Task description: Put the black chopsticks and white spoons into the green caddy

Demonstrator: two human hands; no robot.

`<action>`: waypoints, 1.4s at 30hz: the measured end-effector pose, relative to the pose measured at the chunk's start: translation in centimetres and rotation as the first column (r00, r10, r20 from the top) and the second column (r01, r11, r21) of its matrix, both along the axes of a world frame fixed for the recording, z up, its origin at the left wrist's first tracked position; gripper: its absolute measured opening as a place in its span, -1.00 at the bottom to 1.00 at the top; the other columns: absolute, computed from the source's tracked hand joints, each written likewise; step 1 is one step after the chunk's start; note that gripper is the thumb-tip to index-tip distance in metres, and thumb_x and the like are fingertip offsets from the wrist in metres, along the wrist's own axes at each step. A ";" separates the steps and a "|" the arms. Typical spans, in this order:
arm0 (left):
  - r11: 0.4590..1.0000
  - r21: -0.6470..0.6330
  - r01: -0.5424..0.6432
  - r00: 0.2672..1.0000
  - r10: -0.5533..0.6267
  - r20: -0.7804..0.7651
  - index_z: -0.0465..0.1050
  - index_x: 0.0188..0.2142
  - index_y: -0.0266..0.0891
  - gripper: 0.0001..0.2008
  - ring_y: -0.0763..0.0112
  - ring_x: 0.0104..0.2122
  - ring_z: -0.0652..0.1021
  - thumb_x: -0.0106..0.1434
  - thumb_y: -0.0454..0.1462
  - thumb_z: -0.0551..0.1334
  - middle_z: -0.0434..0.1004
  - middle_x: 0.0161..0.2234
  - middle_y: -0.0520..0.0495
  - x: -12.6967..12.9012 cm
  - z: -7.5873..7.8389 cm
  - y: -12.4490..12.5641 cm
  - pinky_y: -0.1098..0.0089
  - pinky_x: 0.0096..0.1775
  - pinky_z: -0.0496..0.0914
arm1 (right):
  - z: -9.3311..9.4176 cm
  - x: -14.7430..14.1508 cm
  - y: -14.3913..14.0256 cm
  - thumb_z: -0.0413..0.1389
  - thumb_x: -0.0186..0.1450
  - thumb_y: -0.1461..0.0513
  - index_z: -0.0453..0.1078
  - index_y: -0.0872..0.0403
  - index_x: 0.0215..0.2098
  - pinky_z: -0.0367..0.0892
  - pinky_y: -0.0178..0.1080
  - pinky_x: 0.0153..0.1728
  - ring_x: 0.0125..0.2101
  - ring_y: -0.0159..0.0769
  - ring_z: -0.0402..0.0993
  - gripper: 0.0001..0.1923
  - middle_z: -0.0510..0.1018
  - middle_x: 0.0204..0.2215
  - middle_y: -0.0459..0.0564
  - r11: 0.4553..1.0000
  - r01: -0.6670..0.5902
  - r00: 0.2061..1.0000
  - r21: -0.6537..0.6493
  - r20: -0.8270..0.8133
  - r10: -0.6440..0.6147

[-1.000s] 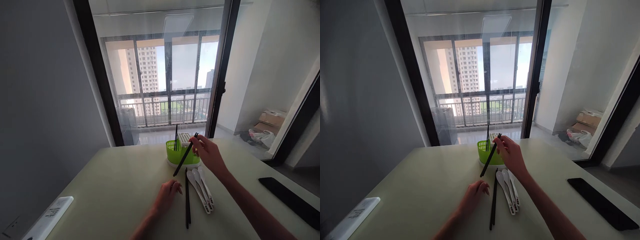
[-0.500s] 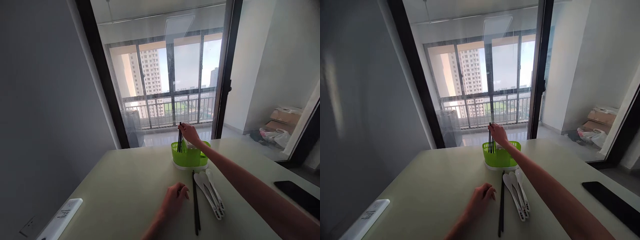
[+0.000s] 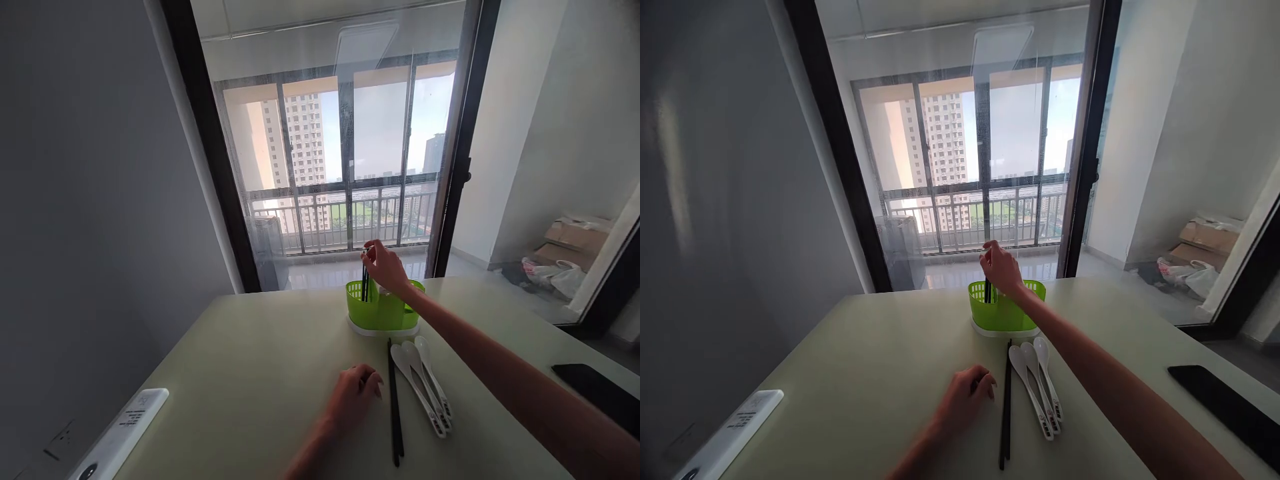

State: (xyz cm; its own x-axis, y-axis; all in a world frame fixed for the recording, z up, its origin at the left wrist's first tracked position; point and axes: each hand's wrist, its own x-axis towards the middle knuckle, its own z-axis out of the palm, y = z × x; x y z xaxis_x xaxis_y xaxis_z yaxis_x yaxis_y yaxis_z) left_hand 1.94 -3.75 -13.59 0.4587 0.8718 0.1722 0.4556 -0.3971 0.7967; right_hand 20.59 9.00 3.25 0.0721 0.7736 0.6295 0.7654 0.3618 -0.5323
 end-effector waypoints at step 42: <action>0.913 0.396 -0.097 0.744 0.331 -0.580 0.40 -0.19 -0.28 -0.68 0.19 -0.18 0.55 0.50 -0.27 -0.11 0.54 -0.20 -0.22 -1.7 -0.5 1.5 0.26 -0.14 0.35 | -21.5 5.9 -22.5 0.01 0.24 -0.20 0.50 -0.01 -0.17 0.39 -0.30 -0.40 -0.46 -0.23 0.55 -0.48 0.61 -0.48 -0.07 0.884 -0.018 0.907 -0.468 -0.379 -0.182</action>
State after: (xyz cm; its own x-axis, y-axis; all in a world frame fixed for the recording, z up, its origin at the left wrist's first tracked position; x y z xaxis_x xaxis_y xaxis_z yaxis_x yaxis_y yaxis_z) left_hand 0.22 -2.22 -14.07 0.3704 0.9067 0.2015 0.9042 -0.4016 0.1452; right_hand 26.48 -13.54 -18.24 0.3159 0.9420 0.1134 0.4645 -0.0493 -0.8842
